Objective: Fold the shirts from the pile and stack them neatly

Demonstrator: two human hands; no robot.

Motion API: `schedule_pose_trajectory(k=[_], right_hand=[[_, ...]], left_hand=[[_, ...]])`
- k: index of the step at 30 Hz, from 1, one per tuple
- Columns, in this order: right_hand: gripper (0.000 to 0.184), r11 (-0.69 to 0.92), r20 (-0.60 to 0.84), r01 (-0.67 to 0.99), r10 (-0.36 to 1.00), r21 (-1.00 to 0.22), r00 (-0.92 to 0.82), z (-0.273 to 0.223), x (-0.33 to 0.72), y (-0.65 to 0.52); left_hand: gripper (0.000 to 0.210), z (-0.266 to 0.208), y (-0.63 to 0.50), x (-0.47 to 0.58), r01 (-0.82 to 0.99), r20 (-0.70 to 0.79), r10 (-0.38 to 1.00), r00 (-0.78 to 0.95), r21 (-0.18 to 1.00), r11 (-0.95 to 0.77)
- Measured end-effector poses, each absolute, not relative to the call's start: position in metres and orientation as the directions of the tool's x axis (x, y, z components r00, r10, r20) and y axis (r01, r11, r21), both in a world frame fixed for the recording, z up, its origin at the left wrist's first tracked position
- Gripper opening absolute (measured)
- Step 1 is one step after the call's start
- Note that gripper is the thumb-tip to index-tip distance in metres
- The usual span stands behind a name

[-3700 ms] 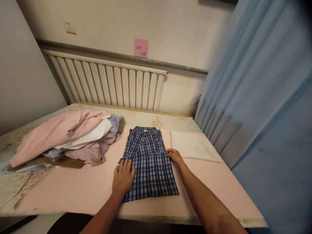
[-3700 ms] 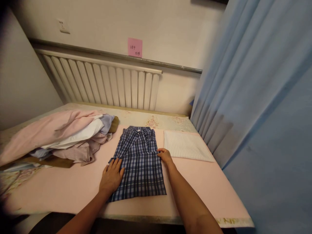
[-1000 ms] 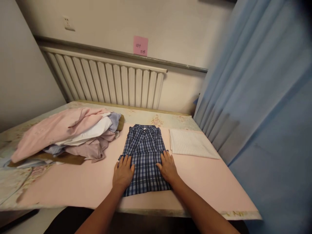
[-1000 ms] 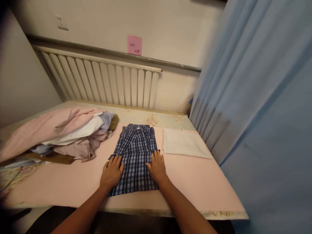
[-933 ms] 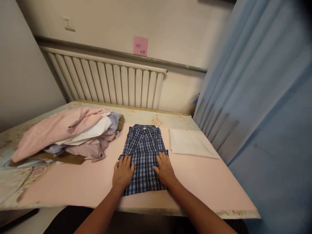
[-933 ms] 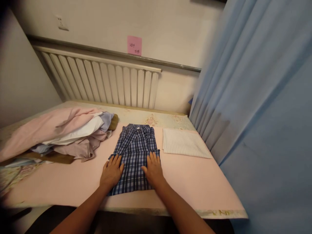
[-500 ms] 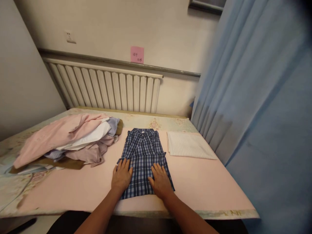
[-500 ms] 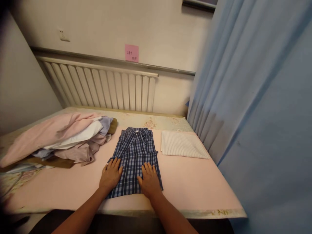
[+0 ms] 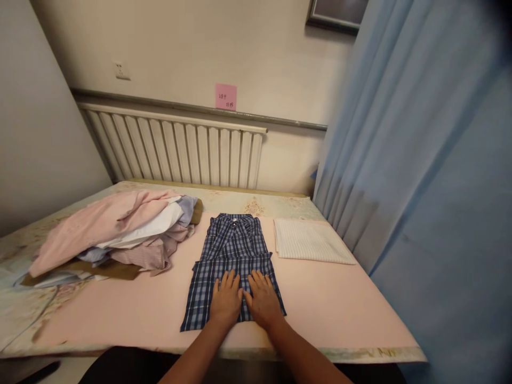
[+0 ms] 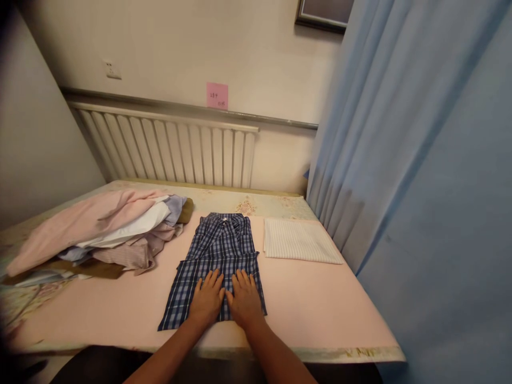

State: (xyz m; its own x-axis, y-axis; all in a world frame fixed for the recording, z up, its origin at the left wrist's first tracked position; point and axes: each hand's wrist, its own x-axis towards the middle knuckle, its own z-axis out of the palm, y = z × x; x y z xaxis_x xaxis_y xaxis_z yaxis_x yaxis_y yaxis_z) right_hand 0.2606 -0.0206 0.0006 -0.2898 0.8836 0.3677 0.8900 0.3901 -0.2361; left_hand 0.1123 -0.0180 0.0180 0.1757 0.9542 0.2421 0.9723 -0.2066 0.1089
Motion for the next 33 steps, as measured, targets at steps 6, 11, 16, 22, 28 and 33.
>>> schedule_pose_trajectory(k=[6,11,16,22,28,33], right_hand=[[0.047,0.397,0.378,0.885,0.879,-0.242,-0.291,-0.001,0.261,-0.020],[0.047,0.398,0.383,0.880,0.879,-0.260,-0.284,0.001,0.261,-0.021],[0.047,0.400,0.397,0.874,0.875,-0.274,-0.276,0.003,0.262,-0.023],[0.045,0.391,0.404,0.880,0.875,-0.269,-0.266,0.003,0.262,-0.024],[0.046,0.397,0.409,0.878,0.872,-0.267,-0.270,0.001,0.262,-0.022],[0.046,0.399,0.411,0.876,0.871,-0.272,-0.269,0.000,0.263,-0.021]], left_hand=[[0.046,0.013,-0.020,0.103,0.965,0.245,0.949,0.197,0.120,-0.231],[0.048,0.012,-0.023,0.095,0.958,0.267,0.935,0.235,0.101,-0.270],[0.048,0.006,-0.022,0.078,0.955,0.268,0.928,0.259,0.075,-0.288],[0.049,0.005,-0.029,0.060,0.963,0.286,0.927,0.243,0.048,-0.267],[0.049,0.008,-0.031,0.059,0.966,0.300,0.924,0.237,0.030,-0.258],[0.048,0.009,-0.031,0.060,0.967,0.304,0.924,0.234,0.028,-0.254]])
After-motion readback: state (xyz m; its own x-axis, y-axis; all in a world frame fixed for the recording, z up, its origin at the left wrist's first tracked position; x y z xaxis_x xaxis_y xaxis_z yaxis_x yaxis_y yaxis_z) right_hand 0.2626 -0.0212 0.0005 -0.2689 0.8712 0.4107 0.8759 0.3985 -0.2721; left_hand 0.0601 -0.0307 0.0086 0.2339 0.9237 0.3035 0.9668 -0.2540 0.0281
